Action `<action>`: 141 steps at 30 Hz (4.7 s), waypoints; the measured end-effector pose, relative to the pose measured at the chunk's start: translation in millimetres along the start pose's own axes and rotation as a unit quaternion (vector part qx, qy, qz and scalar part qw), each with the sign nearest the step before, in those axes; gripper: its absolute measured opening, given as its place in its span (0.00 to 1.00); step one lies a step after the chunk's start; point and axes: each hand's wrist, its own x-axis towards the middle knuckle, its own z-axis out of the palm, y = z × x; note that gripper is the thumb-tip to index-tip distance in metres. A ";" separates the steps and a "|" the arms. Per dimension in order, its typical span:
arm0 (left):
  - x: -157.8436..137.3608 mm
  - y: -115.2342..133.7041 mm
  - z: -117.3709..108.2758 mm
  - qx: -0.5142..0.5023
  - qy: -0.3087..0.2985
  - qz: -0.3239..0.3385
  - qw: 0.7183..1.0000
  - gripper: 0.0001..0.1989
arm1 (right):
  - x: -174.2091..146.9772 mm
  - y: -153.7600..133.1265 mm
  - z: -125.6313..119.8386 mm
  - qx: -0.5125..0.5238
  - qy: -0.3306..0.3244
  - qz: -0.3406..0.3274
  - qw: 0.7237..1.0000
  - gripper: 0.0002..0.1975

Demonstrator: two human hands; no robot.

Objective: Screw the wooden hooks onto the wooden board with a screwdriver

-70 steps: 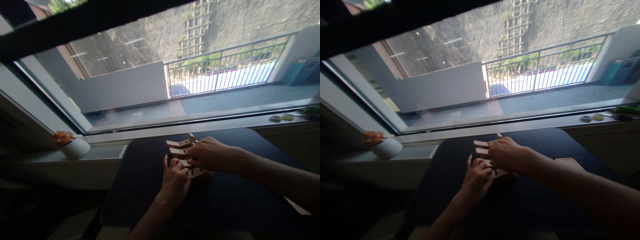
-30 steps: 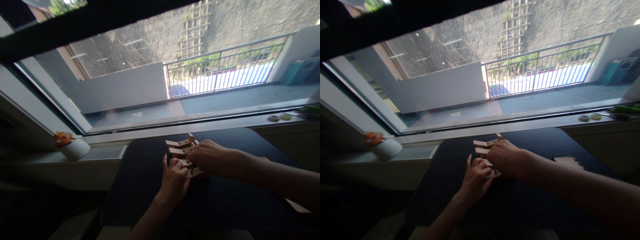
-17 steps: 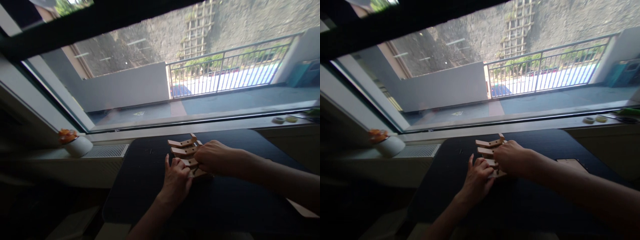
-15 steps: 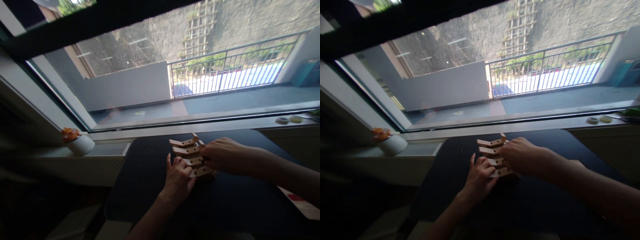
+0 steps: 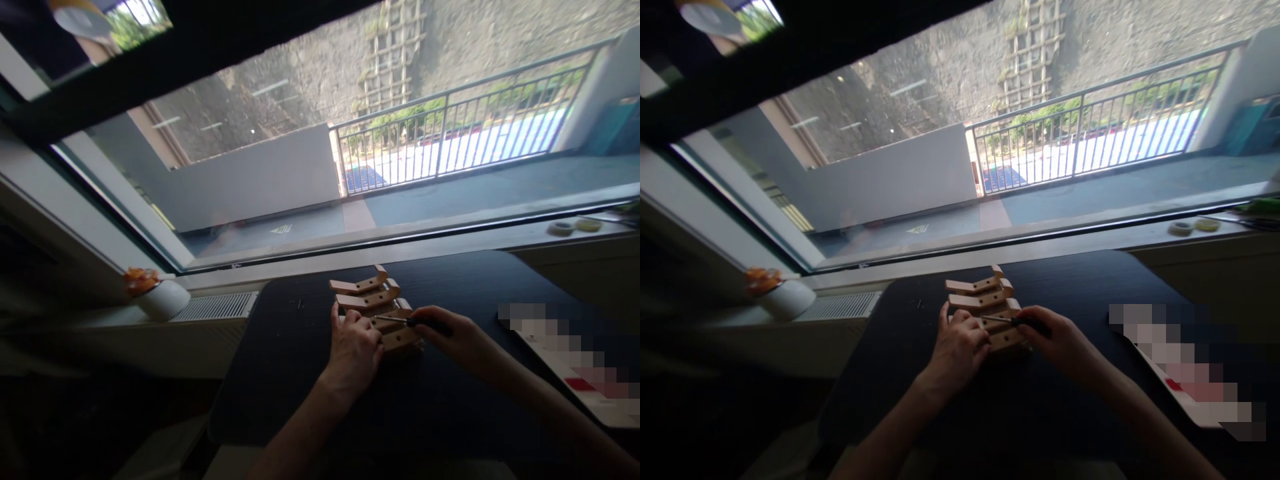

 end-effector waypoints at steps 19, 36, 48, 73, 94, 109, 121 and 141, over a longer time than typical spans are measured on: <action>-50.0 -30.5 34.3 -0.379 0.264 -0.193 0.866 0.20 | -1.1 -60.9 -18.5 -0.109 -0.019 -0.003 0.994 0.13; -40.0 -26.0 54.1 -0.485 0.193 -0.143 0.841 0.16 | 6.6 -64.6 5.0 -0.184 0.020 -0.069 0.980 0.10; -50.8 -22.4 20.9 -0.201 0.200 -0.059 0.957 0.11 | 10.0 -65.0 6.0 -0.184 0.017 -0.078 0.980 0.11; -39.6 -12.0 3.0 -0.048 0.072 -0.028 0.996 0.07 | 22.4 -91.5 -2.1 -0.147 -0.083 -0.102 0.980 0.08; -40.4 -11.9 5.4 -0.043 0.083 -0.031 0.995 0.06 | 29.6 -82.6 15.6 -0.222 -0.010 -0.224 0.949 0.17; -39.9 -11.3 5.1 -0.041 0.102 -0.030 0.993 0.05 | 26.4 -88.1 14.4 -0.245 0.006 -0.284 0.927 0.15; -39.7 -13.2 7.7 -0.041 0.114 -0.023 0.992 0.06 | 31.9 -87.5 11.1 -0.276 0.029 -0.259 0.925 0.11; -39.8 -11.9 5.5 -0.043 0.097 -0.029 0.994 0.06 | 33.3 -92.4 6.9 -0.273 -0.025 -0.261 0.925 0.15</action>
